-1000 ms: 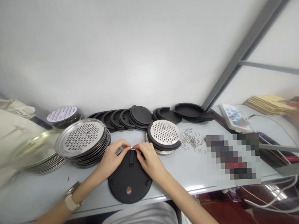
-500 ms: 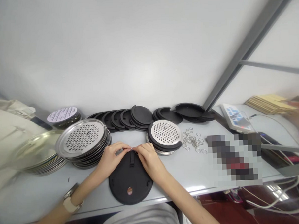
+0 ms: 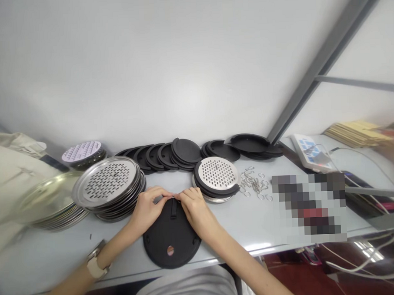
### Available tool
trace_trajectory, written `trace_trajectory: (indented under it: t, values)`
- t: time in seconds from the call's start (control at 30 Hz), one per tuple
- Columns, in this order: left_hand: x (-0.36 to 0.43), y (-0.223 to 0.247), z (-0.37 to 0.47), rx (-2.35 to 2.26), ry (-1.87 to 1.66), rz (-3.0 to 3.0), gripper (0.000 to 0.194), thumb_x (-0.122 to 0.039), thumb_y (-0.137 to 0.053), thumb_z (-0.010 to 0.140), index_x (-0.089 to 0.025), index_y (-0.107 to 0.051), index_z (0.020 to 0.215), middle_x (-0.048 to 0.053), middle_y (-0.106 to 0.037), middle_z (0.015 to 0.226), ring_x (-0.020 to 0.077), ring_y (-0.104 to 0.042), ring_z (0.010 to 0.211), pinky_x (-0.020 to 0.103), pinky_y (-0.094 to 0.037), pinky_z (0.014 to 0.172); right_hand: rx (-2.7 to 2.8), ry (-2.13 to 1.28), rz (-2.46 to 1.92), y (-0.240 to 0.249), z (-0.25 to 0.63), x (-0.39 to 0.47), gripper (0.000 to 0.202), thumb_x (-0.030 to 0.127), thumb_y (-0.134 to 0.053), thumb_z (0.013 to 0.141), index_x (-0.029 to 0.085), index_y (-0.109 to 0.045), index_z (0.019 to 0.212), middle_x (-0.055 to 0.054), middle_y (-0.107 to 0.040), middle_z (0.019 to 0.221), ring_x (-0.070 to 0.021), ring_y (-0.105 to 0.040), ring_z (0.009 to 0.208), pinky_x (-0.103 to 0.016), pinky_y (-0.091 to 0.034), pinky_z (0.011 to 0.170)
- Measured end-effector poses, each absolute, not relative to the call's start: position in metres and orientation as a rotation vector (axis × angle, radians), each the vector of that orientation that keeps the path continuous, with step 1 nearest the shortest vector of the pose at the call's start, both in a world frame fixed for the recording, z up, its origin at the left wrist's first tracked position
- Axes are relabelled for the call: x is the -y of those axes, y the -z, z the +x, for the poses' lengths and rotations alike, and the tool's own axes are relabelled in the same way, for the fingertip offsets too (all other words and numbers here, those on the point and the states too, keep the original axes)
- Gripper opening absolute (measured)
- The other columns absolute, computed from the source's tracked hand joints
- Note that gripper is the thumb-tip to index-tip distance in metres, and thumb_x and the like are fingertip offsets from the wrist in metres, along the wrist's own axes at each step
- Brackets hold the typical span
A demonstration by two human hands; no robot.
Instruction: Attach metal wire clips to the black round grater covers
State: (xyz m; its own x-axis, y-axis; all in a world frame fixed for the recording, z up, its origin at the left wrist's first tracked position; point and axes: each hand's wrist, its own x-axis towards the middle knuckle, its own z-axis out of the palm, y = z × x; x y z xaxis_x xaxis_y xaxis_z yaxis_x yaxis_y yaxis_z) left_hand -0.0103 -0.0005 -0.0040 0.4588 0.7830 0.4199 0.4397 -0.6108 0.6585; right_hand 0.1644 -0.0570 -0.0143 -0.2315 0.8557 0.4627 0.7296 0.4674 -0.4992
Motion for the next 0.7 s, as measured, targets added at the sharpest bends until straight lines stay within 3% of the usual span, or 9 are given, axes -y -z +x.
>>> trace_trajectory:
  t: [0.33, 0.7]
  values:
    - [0.0008, 0.0046, -0.0079, -0.995, -0.982, 2.248, 0.020, -0.004, -0.060, 0.083, -0.020, -0.069, 0.076, 0.001, -0.073, 0.079, 0.0177, -0.065, 0.078, 0.032, -0.046, 0.078, 2.009, -0.167, -1.324, 0.0181, 0.1634, 0.0564, 0.030, 0.006, -0.037, 0.096, 0.019, -0.064, 0.093, -0.006, -0.061, 0.080, -0.0209, -0.051, 0.076, -0.034, -0.043, 0.073]
    - [-0.0019, 0.0072, -0.0080, -0.984, -0.965, 2.225, 0.021, -0.003, -0.059, 0.082, -0.020, -0.068, 0.074, 0.001, -0.072, 0.078, 0.0175, -0.065, 0.077, 0.031, -0.046, 0.077, 2.060, -0.092, -1.323, 0.0181, 0.1655, 0.0556, 0.037, -0.001, -0.033, 0.092, 0.019, -0.064, 0.094, -0.004, -0.063, 0.077, -0.0199, -0.056, 0.075, -0.044, -0.034, 0.089]
